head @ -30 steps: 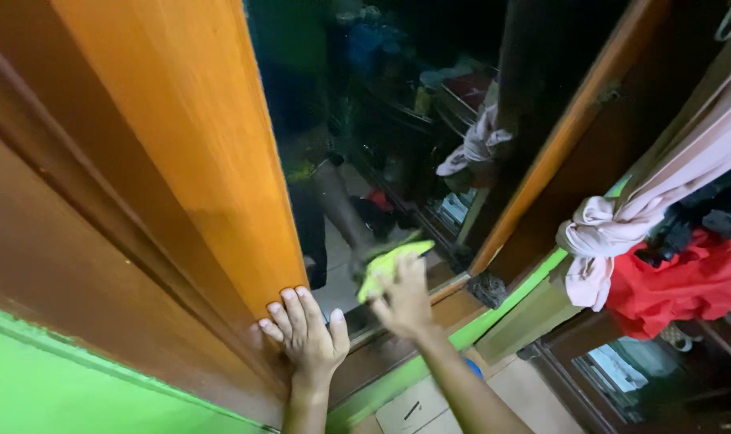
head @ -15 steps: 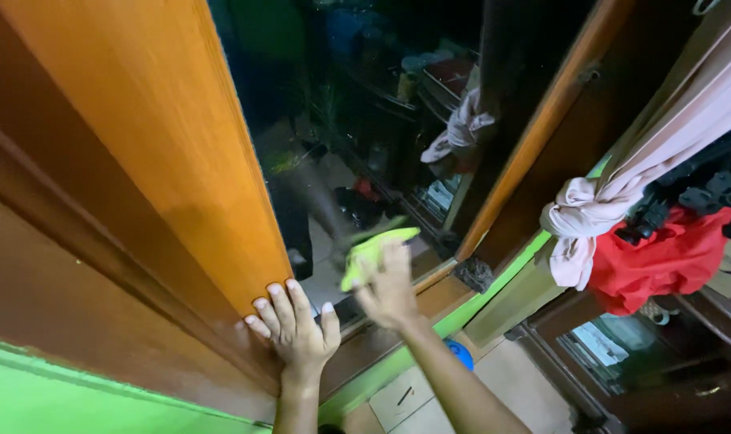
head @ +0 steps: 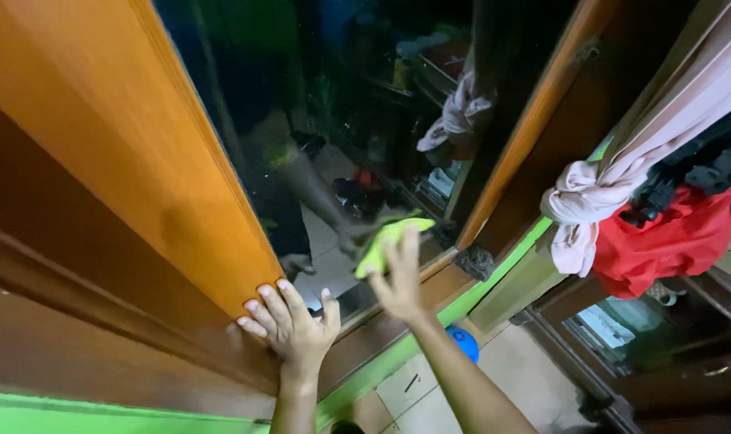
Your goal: The person wipes a single window pane and its wooden frame using a yellow cloth. They clean the glass surface and the surrounding frame edges, moving the cloth across different sections of the window.
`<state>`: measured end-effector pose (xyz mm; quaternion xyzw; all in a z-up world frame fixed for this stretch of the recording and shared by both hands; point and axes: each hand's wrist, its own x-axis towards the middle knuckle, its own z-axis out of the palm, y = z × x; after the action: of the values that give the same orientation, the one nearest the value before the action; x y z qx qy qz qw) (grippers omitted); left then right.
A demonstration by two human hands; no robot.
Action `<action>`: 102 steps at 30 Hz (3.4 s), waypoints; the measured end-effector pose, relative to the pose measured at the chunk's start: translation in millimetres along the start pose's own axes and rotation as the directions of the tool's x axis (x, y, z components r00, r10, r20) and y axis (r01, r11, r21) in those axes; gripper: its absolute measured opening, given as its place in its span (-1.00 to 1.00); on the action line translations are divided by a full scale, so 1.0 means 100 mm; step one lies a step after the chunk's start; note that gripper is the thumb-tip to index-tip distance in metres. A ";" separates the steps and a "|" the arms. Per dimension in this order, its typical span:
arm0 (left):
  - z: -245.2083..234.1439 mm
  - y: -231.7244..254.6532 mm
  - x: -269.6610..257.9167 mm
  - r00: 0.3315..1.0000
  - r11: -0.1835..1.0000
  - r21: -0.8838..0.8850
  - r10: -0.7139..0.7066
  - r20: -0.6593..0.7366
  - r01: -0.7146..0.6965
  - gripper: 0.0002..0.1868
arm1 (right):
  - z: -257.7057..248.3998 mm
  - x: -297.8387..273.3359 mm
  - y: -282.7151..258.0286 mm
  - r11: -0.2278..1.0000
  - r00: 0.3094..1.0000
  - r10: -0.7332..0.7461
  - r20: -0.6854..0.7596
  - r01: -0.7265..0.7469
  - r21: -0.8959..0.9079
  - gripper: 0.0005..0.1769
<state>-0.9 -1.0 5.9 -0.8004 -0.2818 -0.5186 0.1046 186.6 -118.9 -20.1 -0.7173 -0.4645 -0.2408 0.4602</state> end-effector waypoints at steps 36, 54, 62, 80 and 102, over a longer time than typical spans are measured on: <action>-0.12 0.04 0.03 0.992 0.987 -0.119 -0.099 0.074 0.108 0.07 | -0.34 0.18 1.08 0.159 0.297 0.942 0.157 -0.806 0.571 -0.13; 0.71 1.18 0.47 0.903 0.899 0.082 0.428 0.047 -0.430 -0.23 | -0.13 0.18 1.32 -0.009 0.008 1.000 0.024 -0.800 0.600 -0.21; 0.85 1.17 0.40 0.895 0.887 0.139 0.445 -0.008 -0.440 -0.28 | -0.31 0.54 0.93 0.709 0.744 0.635 -0.209 -0.452 0.541 -0.05; 0.77 1.16 0.42 0.884 0.875 0.137 0.467 0.007 -0.464 -0.30 | -0.16 0.33 0.49 0.536 0.674 0.727 -0.129 -0.439 0.721 -0.03; 0.78 1.14 0.42 0.888 0.876 0.160 0.459 0.010 -0.454 -0.32 | 0.30 -0.48 0.63 0.505 0.639 0.770 0.011 -0.619 0.601 -0.10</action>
<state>135.6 -44.7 22.9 -0.8259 -0.1239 -0.4667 0.2911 218.4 -122.8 -98.4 -0.6390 -0.1178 0.0207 0.7599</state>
